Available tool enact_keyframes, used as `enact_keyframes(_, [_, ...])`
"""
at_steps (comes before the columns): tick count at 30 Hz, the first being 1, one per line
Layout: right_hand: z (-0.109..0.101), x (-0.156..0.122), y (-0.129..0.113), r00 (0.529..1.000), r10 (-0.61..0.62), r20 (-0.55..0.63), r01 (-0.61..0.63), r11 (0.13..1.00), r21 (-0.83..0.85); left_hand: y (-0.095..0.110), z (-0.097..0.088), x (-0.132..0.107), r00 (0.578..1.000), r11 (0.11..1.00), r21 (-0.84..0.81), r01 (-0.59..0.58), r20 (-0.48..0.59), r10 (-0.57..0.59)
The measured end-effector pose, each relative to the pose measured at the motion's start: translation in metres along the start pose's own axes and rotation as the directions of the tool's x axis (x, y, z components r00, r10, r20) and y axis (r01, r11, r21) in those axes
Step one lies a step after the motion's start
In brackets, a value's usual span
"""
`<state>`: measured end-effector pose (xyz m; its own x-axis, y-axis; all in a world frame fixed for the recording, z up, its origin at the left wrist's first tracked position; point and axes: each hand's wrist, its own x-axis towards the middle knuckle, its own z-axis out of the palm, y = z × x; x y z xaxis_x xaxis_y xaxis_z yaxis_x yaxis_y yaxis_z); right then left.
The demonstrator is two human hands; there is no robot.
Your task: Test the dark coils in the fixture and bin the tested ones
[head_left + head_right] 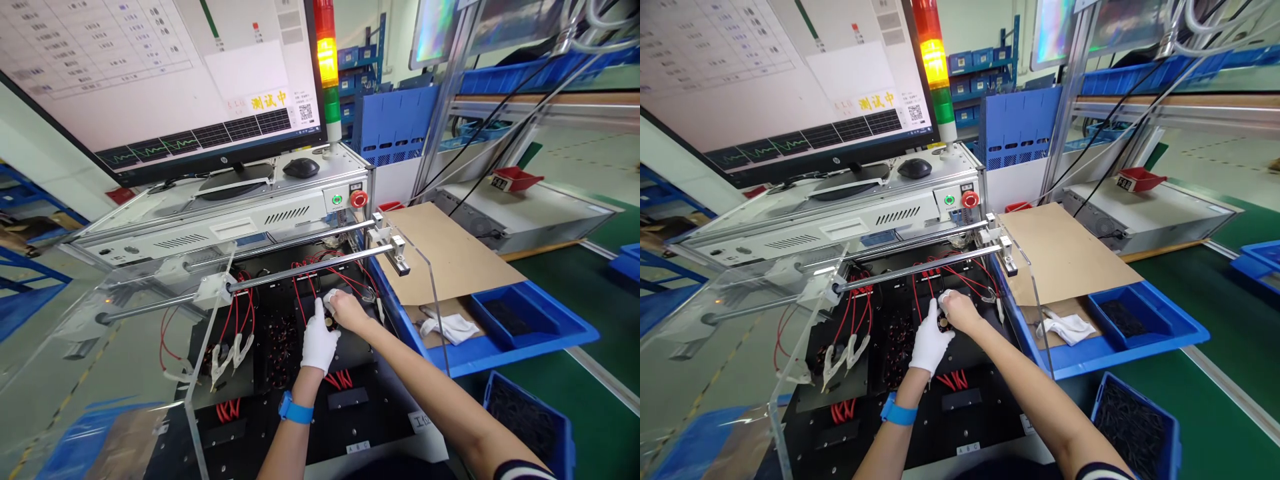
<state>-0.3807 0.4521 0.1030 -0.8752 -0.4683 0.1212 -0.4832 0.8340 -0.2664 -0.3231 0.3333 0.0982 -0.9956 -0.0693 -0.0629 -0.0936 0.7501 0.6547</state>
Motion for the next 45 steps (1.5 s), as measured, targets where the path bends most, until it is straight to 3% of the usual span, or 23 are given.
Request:
enact_keyframes(6, [-0.018, 0.019, -0.001, 0.963, -0.224, 0.151, 0.207, 0.971, 0.121, 0.000, -0.003, 0.000, 0.998, 0.997, -0.047, 0.066, 0.010, -0.066])
enact_keyframes(9, [-0.026, 0.020, -0.007, 0.953, -0.221, 0.209, 0.218, 0.975, 0.038, -0.001, -0.003, -0.001, 0.998, 0.997, -0.054, 0.055, 0.006, -0.055])
enact_keyframes(13, [-0.024, 0.019, -0.015, 0.965, -0.212, 0.155, 0.219, 0.975, -0.030, 0.000, -0.002, -0.004, 0.998, 0.997, -0.042, 0.058, 0.002, -0.058])
enact_keyframes(16, [-0.012, 0.014, -0.004, 0.989, -0.146, 0.039, 0.130, 0.955, 0.267, -0.002, 0.001, -0.007, 0.998, 1.000, 0.017, 0.002, -0.065, -0.001])
enact_keyframes(19, [0.002, 0.004, 0.012, 0.999, -0.013, -0.030, 0.030, 0.748, 0.663, -0.006, 0.006, -0.007, 0.992, 0.995, 0.092, -0.023, -0.119, 0.034])
enact_keyframes(21, [0.008, -0.005, 0.018, 0.997, 0.028, -0.073, 0.038, 0.648, 0.761, -0.008, 0.007, -0.006, 0.992, 0.995, 0.098, -0.026, -0.122, 0.038])
enact_keyframes(22, [0.009, -0.009, 0.018, 0.994, 0.018, -0.109, 0.072, 0.647, 0.759, -0.009, 0.007, -0.006, 0.992, 0.995, 0.093, -0.030, -0.122, 0.042])
enact_keyframes(25, [0.011, -0.017, 0.011, 0.974, -0.099, -0.205, 0.202, 0.790, 0.579, -0.010, 0.008, -0.005, 0.990, 0.996, 0.078, -0.044, -0.132, 0.054])
enact_keyframes(27, [0.012, -0.020, 0.005, 0.960, -0.197, -0.200, 0.258, 0.901, 0.350, -0.010, 0.009, -0.005, 0.987, 0.996, 0.074, -0.051, -0.148, 0.062])
enact_keyframes(29, [0.016, -0.022, 0.001, 0.942, -0.294, -0.164, 0.315, 0.941, 0.120, -0.011, 0.011, -0.006, 0.984, 0.996, 0.070, -0.056, -0.165, 0.067])
enact_keyframes(33, [0.026, -0.026, 0.000, 0.904, -0.394, -0.164, 0.378, 0.918, -0.122, -0.013, 0.015, -0.008, 0.978, 0.996, 0.065, -0.056, -0.199, 0.068])
enact_keyframes(38, [0.027, -0.027, -0.004, 0.888, -0.424, -0.180, 0.392, 0.900, -0.191, -0.018, 0.016, -0.007, 0.973, 0.995, 0.071, -0.070, -0.216, 0.084])
enact_keyframes(45, [0.022, -0.035, -0.006, 0.866, -0.471, -0.169, 0.423, 0.869, -0.255, -0.028, 0.015, -0.015, 0.988, 0.995, 0.005, -0.102, -0.112, 0.102])
